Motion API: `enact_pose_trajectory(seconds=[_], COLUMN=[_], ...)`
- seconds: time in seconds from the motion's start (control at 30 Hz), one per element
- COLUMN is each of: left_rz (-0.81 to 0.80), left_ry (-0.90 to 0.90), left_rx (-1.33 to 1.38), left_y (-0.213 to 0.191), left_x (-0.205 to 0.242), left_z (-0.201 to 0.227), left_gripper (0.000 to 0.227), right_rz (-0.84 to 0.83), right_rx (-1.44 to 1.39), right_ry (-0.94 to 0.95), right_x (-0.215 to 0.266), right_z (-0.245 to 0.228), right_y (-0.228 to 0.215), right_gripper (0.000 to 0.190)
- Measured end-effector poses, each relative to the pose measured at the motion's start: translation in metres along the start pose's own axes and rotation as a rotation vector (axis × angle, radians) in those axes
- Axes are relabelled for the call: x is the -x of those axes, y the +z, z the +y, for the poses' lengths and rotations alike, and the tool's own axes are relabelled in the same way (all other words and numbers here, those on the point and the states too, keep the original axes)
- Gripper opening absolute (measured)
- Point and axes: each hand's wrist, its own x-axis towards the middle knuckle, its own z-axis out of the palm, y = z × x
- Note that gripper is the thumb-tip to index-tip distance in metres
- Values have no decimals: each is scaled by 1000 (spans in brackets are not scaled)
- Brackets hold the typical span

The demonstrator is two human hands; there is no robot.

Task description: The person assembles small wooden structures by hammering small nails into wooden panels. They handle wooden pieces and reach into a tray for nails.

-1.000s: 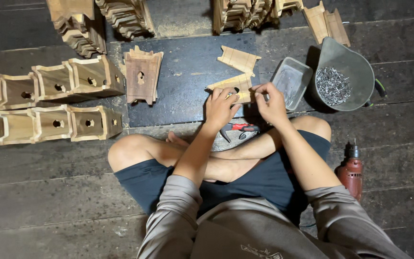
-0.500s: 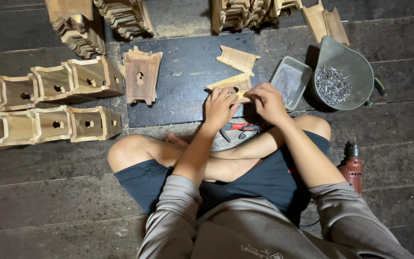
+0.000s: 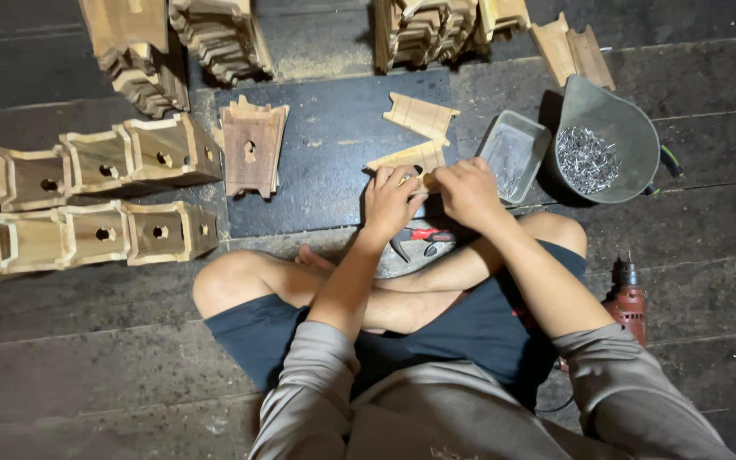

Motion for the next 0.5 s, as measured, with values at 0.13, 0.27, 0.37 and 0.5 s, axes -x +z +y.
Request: enact_pose_trajectory(seconds=[0.13,0.27,0.37,0.5], left_rz=[14,30,38,33], left_ry=[-15,-15,-10,-22], left_rx=[9,-8,-13,-24], left_y=[-2,0,3,1], left_x=[-3,-3,-3,-3], left_z=[2,2,0,2], left_gripper=[14,14,14,13], right_rz=[65,89,98,94], right_rx=[97,80,110,106], right_ry=[-104,-151,-179,-163], right_x=[0,-4,-5,-1], right_z=[7,3,5,7], right_y=[17,14,19,23], right_gripper=[19,15,15,13])
